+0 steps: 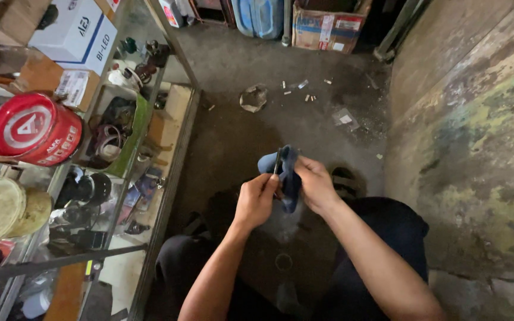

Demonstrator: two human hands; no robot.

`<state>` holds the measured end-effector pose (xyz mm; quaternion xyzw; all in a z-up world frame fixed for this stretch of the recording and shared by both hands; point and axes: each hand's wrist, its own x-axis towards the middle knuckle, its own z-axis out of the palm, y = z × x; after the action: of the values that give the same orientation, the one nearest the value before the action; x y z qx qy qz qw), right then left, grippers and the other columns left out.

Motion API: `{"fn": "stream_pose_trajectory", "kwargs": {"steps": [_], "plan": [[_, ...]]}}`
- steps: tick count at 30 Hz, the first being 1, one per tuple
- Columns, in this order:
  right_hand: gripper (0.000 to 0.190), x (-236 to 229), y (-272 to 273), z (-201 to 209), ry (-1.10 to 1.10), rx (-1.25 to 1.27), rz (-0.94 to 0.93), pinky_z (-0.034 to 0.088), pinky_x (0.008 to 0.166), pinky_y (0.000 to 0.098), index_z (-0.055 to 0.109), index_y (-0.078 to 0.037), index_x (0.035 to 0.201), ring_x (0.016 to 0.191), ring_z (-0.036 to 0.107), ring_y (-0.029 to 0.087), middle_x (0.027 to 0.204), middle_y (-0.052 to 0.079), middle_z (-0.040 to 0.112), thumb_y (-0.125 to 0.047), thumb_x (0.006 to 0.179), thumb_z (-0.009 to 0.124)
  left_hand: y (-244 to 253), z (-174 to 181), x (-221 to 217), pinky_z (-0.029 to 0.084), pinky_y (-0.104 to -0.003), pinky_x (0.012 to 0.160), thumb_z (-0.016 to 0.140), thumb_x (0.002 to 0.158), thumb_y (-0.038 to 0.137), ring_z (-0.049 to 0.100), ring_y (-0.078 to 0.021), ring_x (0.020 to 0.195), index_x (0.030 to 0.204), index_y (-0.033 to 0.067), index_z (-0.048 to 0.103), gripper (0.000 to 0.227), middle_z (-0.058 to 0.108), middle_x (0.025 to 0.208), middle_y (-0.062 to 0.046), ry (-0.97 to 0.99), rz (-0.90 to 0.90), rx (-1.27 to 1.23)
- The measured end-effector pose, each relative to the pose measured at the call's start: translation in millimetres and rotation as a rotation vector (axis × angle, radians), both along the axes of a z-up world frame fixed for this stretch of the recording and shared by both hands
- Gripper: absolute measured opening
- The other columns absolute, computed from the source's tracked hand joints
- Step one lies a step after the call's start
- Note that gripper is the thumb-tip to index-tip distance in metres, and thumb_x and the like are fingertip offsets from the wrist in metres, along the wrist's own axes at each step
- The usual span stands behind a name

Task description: The person cleans a set of drill bits with a blue cloth in a workshop area.

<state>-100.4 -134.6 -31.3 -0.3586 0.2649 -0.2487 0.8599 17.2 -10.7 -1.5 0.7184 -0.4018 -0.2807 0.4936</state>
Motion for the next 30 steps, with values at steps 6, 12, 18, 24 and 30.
{"fn": "stream_pose_trajectory", "kwargs": {"steps": [6, 12, 18, 24, 30], "plan": [[0.021, 0.2, 1.8, -17.2, 0.142, -0.171, 0.08, 0.055, 0.06, 0.0322, 0.072, -0.002, 0.107, 0.065, 0.065, 0.015, 0.08, 0.006, 0.07, -0.014, 0.103, 0.055, 0.2, -4.2, 1.4, 0.053, -0.033, 0.062, 0.058, 0.104, 0.027, 0.065, -0.0126, 0.064, 0.086, -0.001, 0.069, 0.036, 0.071, 0.068, -0.008, 0.053, -0.064, 0.032], [0.021, -2.7, 2.7, -15.6, 0.273, -0.723, -0.067, 0.052, 0.067, 0.0292, 0.072, 0.001, 0.105, 0.078, 0.062, 0.009, 0.087, 0.002, 0.072, -0.012, 0.098, 0.057, 1.3, 9.6, -6.1, 0.054, -0.038, 0.06, 0.06, 0.102, 0.027, 0.072, -0.025, 0.061, 0.088, 0.0009, 0.071, 0.031, 0.071, 0.069, -0.014, -0.129, -0.027, 0.058], [0.024, -2.3, 9.0, 8.9, 0.508, -0.995, -0.193, 0.052, 0.064, 0.0329, 0.072, -0.002, 0.097, 0.069, 0.07, 0.017, 0.079, 0.014, 0.071, -0.022, 0.093, 0.061, 1.3, 4.9, -7.9, 0.053, -0.046, 0.062, 0.063, 0.098, 0.024, 0.069, -0.04, 0.071, 0.093, 0.0029, 0.071, 0.024, 0.07, 0.077, -0.021, -0.383, -0.063, 0.006], [0.026, -1.4, 3.6, -23.4, 0.451, -0.934, -0.195, 0.052, 0.063, 0.0364, 0.07, -0.001, 0.098, 0.069, 0.069, 0.02, 0.077, 0.013, 0.071, -0.023, 0.098, 0.056, 0.4, 5.0, -8.8, 0.053, -0.044, 0.061, 0.063, 0.099, 0.025, 0.07, -0.0373, 0.07, 0.094, 0.0029, 0.072, 0.024, 0.07, 0.076, -0.02, -0.34, -0.056, -0.026], [0.029, -0.9, 3.0, -24.7, 0.08, -0.264, 0.053, 0.054, 0.056, 0.0328, 0.071, 0.0, 0.102, 0.063, 0.065, 0.016, 0.077, 0.006, 0.069, -0.018, 0.105, 0.049, 2.6, 6.5, -4.9, 0.051, -0.033, 0.058, 0.059, 0.104, 0.028, 0.063, -0.0146, 0.062, 0.086, 0.0002, 0.071, 0.035, 0.069, 0.066, -0.009, 0.015, -0.021, 0.066]]}}
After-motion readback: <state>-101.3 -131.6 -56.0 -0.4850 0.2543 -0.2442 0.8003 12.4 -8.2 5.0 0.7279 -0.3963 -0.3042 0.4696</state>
